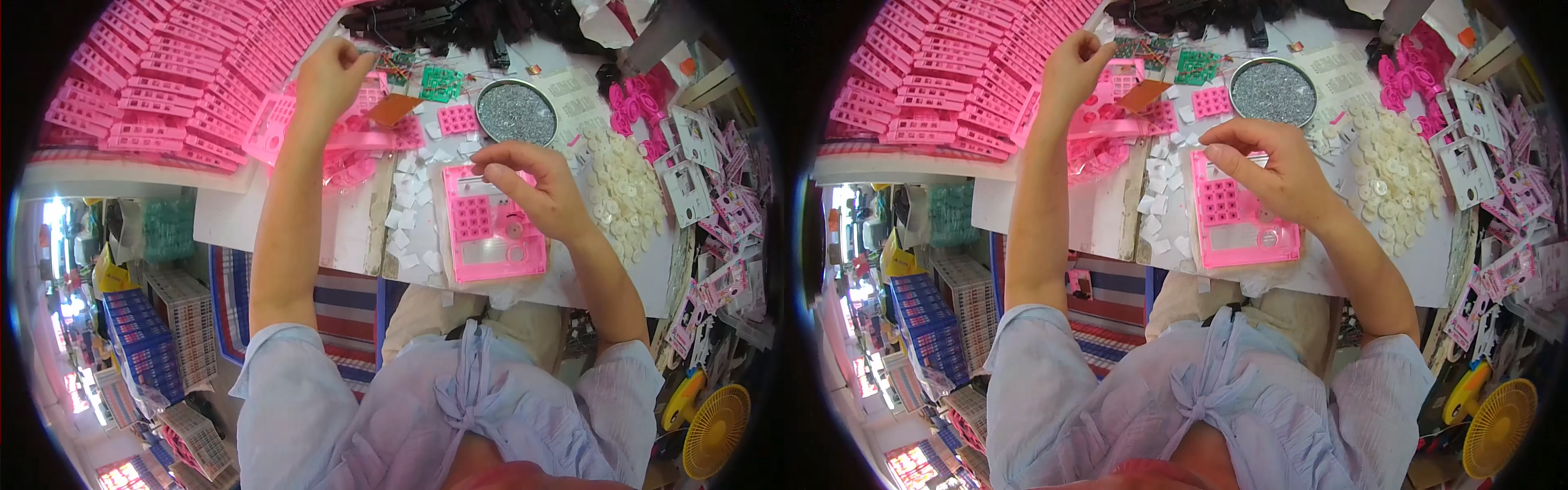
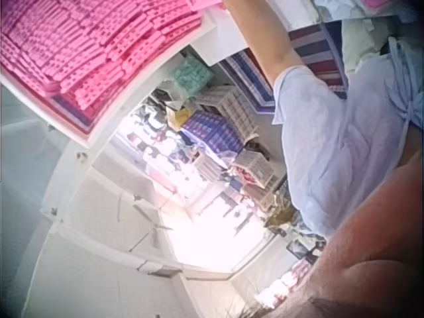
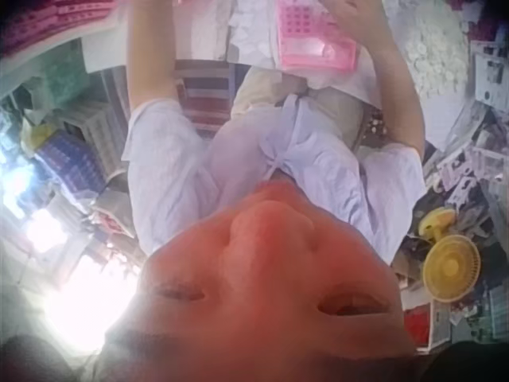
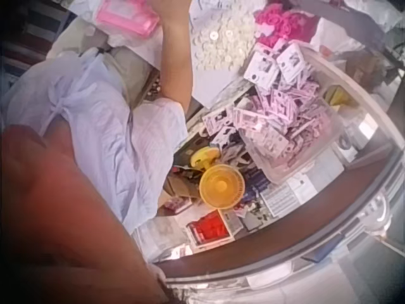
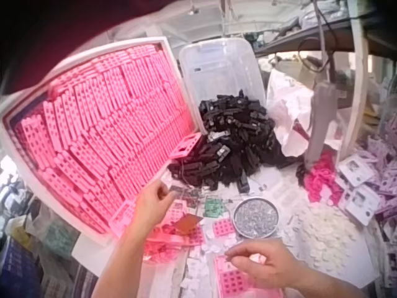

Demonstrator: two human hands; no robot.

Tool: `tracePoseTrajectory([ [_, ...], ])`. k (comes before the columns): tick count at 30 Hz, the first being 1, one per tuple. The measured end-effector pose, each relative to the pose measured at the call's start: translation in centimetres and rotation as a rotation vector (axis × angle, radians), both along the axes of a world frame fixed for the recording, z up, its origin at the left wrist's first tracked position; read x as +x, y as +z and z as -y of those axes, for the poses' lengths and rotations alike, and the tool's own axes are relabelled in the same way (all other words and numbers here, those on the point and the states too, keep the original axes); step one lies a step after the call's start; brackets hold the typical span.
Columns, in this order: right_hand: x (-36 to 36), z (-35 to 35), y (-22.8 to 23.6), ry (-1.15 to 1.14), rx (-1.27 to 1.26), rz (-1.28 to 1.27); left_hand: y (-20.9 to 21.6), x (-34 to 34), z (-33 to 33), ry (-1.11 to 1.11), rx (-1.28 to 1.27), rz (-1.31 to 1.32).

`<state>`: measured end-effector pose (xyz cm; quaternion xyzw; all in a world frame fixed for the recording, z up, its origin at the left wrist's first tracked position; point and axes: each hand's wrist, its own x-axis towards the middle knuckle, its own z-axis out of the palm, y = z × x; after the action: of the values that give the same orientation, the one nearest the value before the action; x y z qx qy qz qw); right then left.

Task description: Assembling a toy ATM/calculator bank by inserting buttons and a circuit board into a plastic casing and securing it with an electric screwdriver.

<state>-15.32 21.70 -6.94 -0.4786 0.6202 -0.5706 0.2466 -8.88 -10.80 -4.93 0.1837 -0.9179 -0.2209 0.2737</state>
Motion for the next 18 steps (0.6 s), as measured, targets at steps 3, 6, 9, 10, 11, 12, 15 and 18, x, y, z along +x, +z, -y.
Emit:
tracePoseTrajectory([
  [3, -0.2, 0.5, -0.2, -0.13, 0.069, -0.11, 0.2, 2.0, -3.4, -0.092, -0.11, 0.242],
  [6, -1.1, 1.7, -0.9, -0.136, 0.065, -0.086, -3.2, 3.0, -4.4, -0.066, -0.491, 0.355],
  [9, -1.7, 1.6, -1.1, -0.142, 0.08, -0.154, -2.0, 2.5, -1.7, -0.011, -0.235, 0.231],
  [10, -1.9, 1.7, -1.6, -0.154, 0.037, -0.079, -0.7, 2.8, -0.9, 0.014, -0.115, 0.117],
  [11, -2.2, 1.8, -2.3, -0.169, -0.005, -0.005, 0.7, 3.0, -0.7, 0.021, -0.117, -0.059],
  [12, -2.6, 2.0, -2.7, -0.184, -0.048, 0.068, 2.1, 3.4, -0.9, 0.028, -0.118, -0.235],
  [15, -3.3, 3.9, -1.7, -0.235, 0.014, 0.245, 2.8, 4.7, -2.4, -0.16, -0.431, -0.456],
  [18, -2.0, 6.3, 1.0, -0.222, -0.009, 0.522, 1.5, 6.1, -5.1, -0.314, -0.59, -0.479],
])
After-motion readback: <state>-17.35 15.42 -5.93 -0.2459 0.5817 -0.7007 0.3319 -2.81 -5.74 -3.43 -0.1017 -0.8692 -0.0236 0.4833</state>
